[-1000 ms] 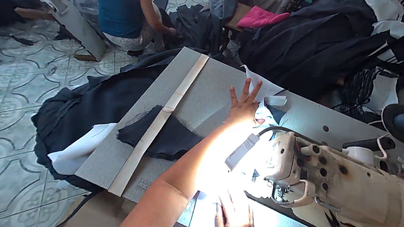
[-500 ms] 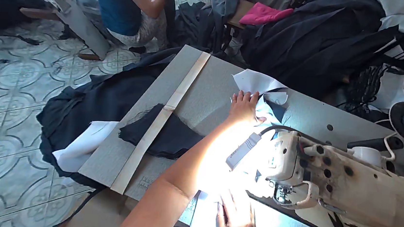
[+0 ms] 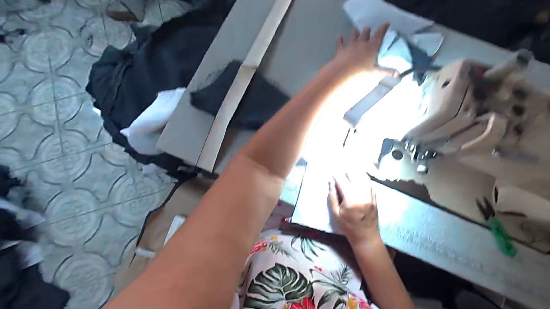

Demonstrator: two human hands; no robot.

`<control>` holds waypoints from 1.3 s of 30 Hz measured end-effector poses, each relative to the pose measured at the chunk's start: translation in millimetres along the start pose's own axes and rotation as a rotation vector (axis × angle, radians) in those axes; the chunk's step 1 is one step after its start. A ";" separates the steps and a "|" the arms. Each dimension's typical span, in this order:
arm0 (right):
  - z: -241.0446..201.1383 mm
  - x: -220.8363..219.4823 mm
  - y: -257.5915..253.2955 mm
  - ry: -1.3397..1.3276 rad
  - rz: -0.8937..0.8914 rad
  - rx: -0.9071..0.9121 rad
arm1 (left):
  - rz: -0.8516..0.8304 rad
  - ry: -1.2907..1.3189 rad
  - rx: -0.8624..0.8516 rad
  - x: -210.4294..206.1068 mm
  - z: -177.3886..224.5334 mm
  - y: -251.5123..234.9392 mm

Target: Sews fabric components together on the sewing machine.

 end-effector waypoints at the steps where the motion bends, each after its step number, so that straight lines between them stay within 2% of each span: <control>1: 0.4 -0.1 0.1 0.000 -0.004 0.005 | 0.016 -0.008 0.018 11.6 -2.7 9.1; 3: 1.3 0.6 -0.2 0.001 0.005 0.008 | 0.082 -0.066 0.033 43.0 -9.3 33.8; 6: 0.5 4.5 -1.5 0.022 0.030 0.016 | 0.225 -0.095 0.028 84.1 -19.1 100.9; 8: -0.8 6.7 -1.8 0.005 0.044 0.007 | 0.301 -0.071 0.013 86.3 -25.4 159.2; 10: -0.7 8.8 -4.6 -0.017 0.051 -0.003 | 0.329 -0.023 -0.031 65.6 -24.1 212.1; 12: -0.6 10.8 -5.5 -0.016 0.088 0.005 | 0.273 0.085 -0.074 25.2 -19.7 252.7; 14: -0.6 14.0 -3.1 0.011 0.109 -0.031 | 0.234 0.137 -0.141 -16.1 -13.1 281.4; 16: 0.4 22.6 1.8 0.065 0.123 -0.118 | 0.268 0.056 -0.222 -38.4 -6.9 300.0; 18: 2.7 32.8 8.5 0.083 0.142 -0.194 | 0.300 -0.054 -0.247 -41.0 -3.8 310.1; 22: 5.2 46.1 27.4 0.034 0.187 -0.253 | 0.252 -0.123 -0.235 -41.0 -8.3 315.0; 28: 5.0 46.3 32.4 -0.063 0.119 -0.299 | -0.013 -0.187 -0.119 -43.2 6.5 295.8; 34: 17.2 43.6 27.3 0.069 0.059 -0.495 | 0.202 -0.119 -0.281 -52.5 18.7 276.5; 36: 20.8 42.4 26.3 0.128 -0.019 -0.536 | 0.188 -0.134 -0.274 -54.5 19.4 276.5; 39: 16.6 36.4 23.0 0.092 -0.043 -0.511 | 0.067 -0.111 -0.265 -48.2 25.9 279.8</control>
Point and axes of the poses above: each hand's wrist, its own y-axis away from the middle knuckle, its own x-axis out of the back of the hand, z = x × y, the point moved 9 cm from there along -y, towards the middle knuckle, and after that the axes turned 4 degrees about -y, right-handed, at the moved point
